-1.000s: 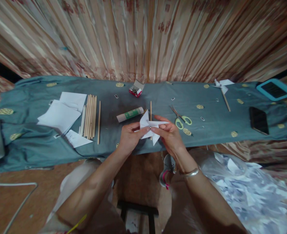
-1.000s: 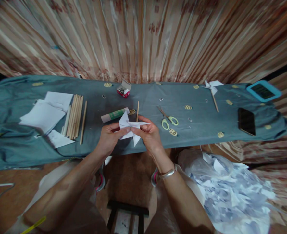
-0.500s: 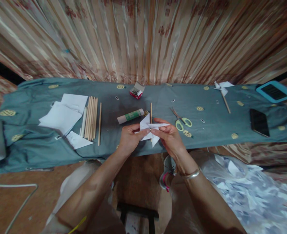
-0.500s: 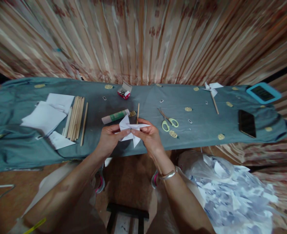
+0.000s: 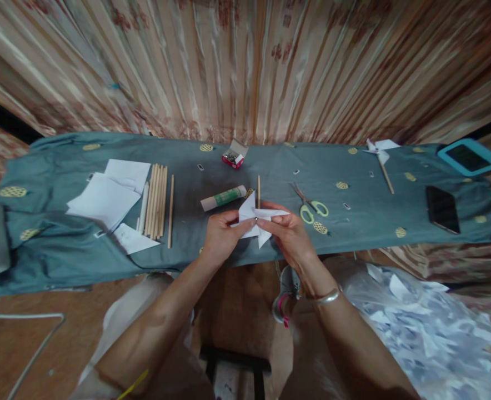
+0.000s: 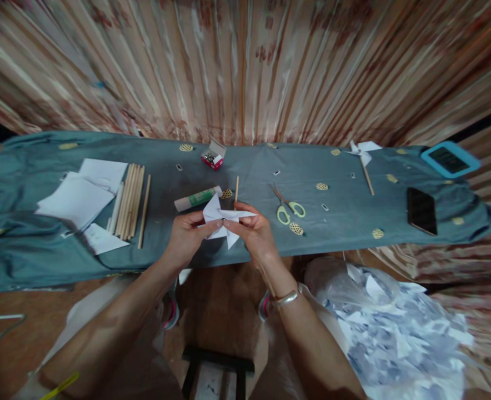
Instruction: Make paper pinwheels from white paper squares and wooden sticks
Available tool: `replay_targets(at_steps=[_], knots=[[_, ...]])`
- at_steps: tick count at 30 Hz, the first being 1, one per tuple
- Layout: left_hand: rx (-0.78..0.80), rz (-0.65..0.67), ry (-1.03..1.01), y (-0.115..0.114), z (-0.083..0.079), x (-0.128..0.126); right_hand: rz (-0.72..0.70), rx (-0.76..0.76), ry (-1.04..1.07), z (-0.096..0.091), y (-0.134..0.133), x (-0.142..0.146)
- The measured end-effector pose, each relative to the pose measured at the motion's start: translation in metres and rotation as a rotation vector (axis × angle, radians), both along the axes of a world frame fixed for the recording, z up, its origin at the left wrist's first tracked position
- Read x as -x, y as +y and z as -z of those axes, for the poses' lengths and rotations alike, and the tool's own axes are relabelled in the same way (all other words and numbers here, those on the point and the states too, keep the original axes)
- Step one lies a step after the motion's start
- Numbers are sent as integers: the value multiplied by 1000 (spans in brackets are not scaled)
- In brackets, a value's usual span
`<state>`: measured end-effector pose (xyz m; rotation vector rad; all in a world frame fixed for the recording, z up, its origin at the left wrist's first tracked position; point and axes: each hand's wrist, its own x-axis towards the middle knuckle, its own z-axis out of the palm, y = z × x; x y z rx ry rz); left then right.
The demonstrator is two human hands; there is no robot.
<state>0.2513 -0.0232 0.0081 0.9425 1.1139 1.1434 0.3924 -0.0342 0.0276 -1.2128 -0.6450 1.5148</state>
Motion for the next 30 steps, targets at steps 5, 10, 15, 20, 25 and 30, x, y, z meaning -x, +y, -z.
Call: replay_targets(at_steps=[5,10,15,20,25,30], knots=[[-20,11,34,1,1,2,3,-12,-18,0,1,2],[-10,-14,50,0,-1,4,-19,-55,-75,-5,1,2],[42,-27,-7,-1,-4,7,-75,-60,-87,-7,2,5],[68,-1,-47,-3,-6,11,-74,-39,-48,-6,2,11],[50,39,-32,-3,-5,11,-10,-76,-81,-11,7,-6],[-153,74,189,3,6,9,278,-171,-122,-18,15,-45]])
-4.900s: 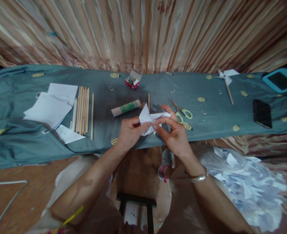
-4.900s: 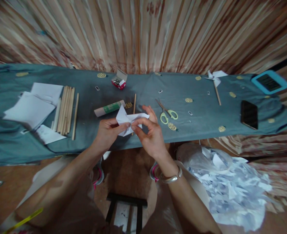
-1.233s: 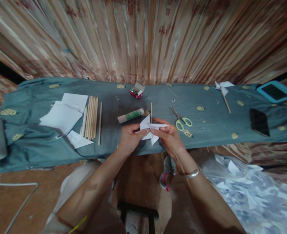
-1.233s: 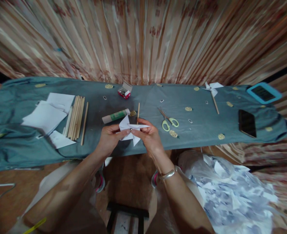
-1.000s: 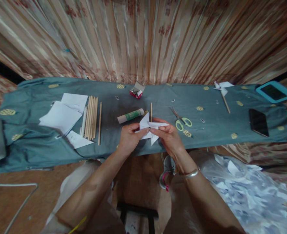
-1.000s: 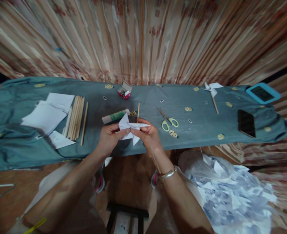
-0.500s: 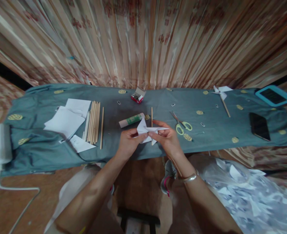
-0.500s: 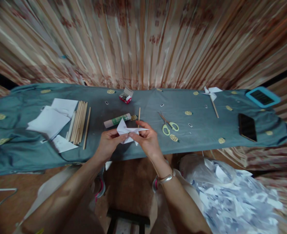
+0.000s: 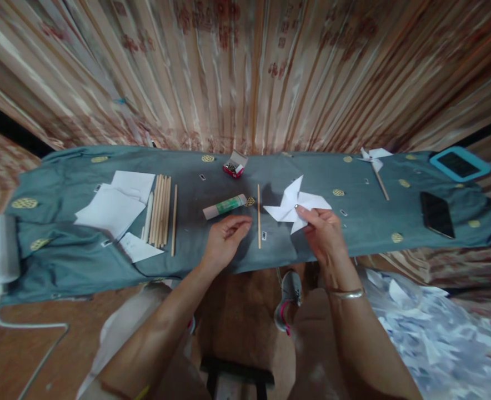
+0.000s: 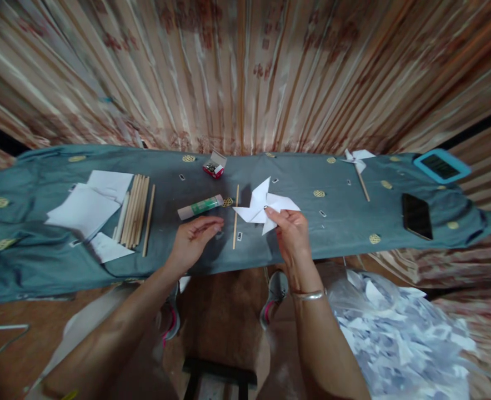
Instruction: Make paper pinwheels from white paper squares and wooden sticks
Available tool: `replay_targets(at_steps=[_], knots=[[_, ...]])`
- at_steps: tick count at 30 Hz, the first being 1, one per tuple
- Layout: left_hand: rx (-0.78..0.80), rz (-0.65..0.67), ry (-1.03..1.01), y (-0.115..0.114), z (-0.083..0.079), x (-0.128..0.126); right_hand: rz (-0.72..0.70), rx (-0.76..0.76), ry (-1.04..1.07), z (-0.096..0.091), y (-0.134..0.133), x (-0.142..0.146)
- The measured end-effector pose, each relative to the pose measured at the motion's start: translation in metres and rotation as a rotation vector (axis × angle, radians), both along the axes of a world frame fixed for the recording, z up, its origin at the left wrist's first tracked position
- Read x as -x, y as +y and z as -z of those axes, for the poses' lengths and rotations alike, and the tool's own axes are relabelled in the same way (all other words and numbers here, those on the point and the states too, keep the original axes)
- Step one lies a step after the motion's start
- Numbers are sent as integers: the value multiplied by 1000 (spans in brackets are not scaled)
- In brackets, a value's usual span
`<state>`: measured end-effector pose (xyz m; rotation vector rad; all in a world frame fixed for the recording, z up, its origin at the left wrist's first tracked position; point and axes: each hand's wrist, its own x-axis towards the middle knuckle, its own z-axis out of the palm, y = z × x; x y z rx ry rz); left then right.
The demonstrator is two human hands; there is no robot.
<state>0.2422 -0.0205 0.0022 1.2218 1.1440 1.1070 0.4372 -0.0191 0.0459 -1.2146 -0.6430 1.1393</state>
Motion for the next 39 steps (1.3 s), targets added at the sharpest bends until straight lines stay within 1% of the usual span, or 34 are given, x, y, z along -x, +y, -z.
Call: replay_targets(at_steps=[2,4,6,9,11,13,15,18,21,23,26,28,30,32,33,35,37,39], knots=[[-143,51,213,4,2,-3,28,26,29,0,0,-10],[-289,119,440,8,2,-8,28,45,36,1,-3,-15],[-399,181,637,13,2,-17,22,55,27,2,-6,-18],[-461,220,839,22,5,-33,8,53,11,2,-12,-22],[-460,192,910,28,10,-42,-3,48,10,0,-15,-25],[-450,143,928,34,14,-48,-12,43,13,-3,-18,-28],[-438,101,910,39,18,-51,-16,22,16,-6,-22,-29],[-412,58,865,44,20,-49,-9,-6,35,-9,-26,-29],[-365,46,796,39,18,-41,-18,13,58,-9,-30,-27],[-289,66,658,29,15,-34,-46,37,48,-7,-33,-25],[-138,56,327,5,11,-26,-84,51,-8,-2,-39,-20],[-19,33,146,-13,8,-22,-115,24,-95,0,-44,-16],[148,27,40,-28,4,-19,-171,-26,-220,1,-52,-11],[287,50,-31,-39,0,-15,-241,-91,-361,0,-61,-7],[326,69,-57,-42,-2,-13,-271,-130,-447,-1,-65,-5],[343,98,-103,-47,-6,-9,-315,-222,-623,-2,-71,-2],[350,130,-138,-50,-9,-5,-334,-315,-768,-4,-75,0],[366,169,-149,-53,-10,-2,-333,-399,-869,-7,-77,2]])
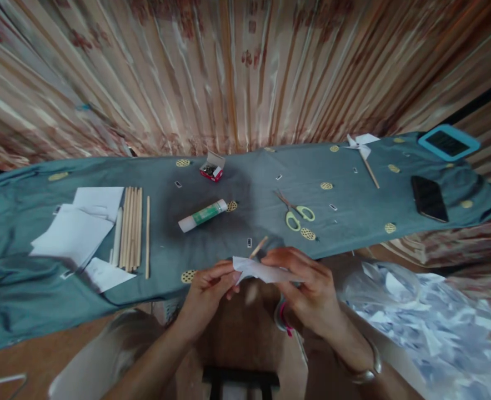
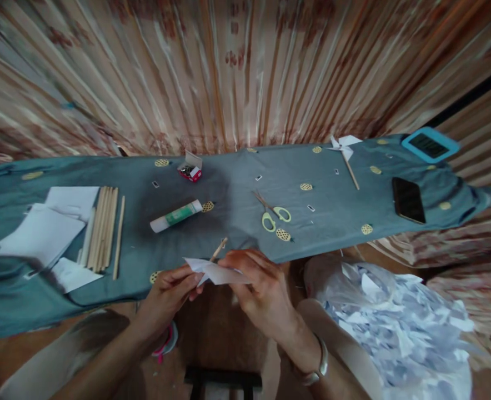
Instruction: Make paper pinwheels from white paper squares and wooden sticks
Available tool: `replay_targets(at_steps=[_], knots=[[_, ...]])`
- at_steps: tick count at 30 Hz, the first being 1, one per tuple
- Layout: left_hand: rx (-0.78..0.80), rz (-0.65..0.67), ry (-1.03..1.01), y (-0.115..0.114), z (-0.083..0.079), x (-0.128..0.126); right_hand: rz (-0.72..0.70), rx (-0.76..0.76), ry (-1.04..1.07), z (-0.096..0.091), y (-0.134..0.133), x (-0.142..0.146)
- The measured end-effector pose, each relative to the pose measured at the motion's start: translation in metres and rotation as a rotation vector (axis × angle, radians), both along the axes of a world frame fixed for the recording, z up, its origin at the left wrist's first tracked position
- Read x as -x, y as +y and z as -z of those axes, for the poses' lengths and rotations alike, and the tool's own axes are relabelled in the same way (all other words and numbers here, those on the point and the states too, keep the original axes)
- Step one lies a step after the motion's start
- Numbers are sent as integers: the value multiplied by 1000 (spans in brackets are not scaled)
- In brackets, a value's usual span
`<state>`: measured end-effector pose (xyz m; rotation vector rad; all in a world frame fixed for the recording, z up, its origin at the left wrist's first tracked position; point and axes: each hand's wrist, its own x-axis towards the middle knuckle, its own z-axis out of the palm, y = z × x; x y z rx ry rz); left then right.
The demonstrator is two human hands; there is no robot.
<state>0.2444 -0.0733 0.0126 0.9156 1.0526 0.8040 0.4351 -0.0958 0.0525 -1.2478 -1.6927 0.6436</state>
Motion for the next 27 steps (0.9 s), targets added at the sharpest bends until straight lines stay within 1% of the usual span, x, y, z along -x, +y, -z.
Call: replay_targets(at_steps=[3,5,8,12,16,21,24,27], knots=[[23,32,-30,-3,0,2,-23,-111,-72,-4,1,2],[50,37,-48,-4,0,2,-34,-151,-102,-7,2,3],[74,45,-68,-5,-1,2,-13,-194,-137,-12,4,3],[64,83,-90,-7,-3,3,9,-286,-171,-17,5,2],[86,107,-116,-10,-1,4,12,-302,-196,-21,5,2],[66,86,-106,-13,5,5,25,-298,-182,-23,6,2],[90,78,-112,-13,4,4,13,-287,-158,-21,6,2],[112,98,-128,-12,0,4,9,-267,-125,-20,5,2]])
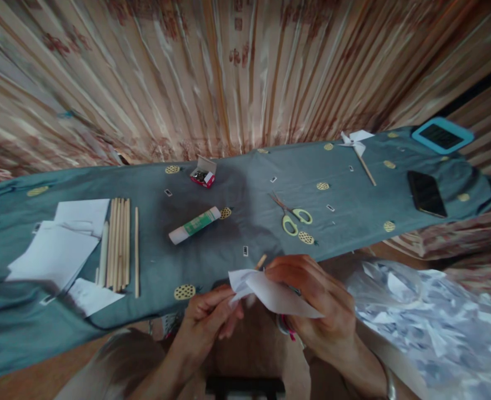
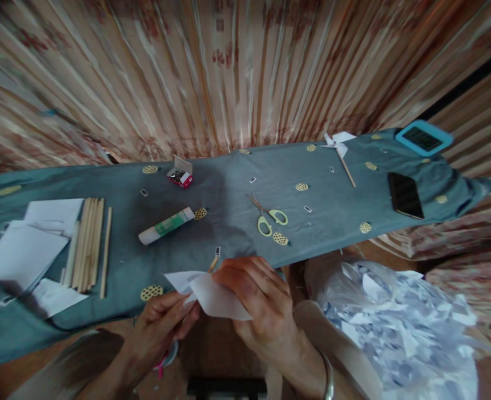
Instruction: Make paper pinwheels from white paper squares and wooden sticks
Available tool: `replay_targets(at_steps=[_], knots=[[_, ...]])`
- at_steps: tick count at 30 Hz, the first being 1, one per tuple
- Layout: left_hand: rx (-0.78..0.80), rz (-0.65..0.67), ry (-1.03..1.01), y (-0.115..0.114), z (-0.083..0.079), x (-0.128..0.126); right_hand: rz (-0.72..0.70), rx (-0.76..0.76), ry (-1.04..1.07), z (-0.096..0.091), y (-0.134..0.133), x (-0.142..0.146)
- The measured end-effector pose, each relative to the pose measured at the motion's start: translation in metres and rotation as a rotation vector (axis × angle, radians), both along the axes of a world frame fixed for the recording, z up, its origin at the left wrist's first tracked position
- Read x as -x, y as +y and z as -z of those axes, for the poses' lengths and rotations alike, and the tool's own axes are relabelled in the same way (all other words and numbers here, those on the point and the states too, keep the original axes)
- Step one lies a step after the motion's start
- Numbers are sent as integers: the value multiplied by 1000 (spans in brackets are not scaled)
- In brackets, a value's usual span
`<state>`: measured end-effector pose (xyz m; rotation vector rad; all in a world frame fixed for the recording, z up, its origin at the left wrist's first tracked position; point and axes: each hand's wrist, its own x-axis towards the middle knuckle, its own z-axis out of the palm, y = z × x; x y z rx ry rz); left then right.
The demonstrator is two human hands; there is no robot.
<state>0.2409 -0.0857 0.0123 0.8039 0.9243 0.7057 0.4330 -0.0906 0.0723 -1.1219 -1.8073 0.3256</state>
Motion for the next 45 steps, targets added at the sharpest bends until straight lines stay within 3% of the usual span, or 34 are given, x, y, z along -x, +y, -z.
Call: replay_targets(at_steps=[15,45], knots=[[111,-12,12,2,-10,-2,-18,65,51,1,1,-2],[82,44,23,4,-18,-2,-25,90,57,0,0,0]])
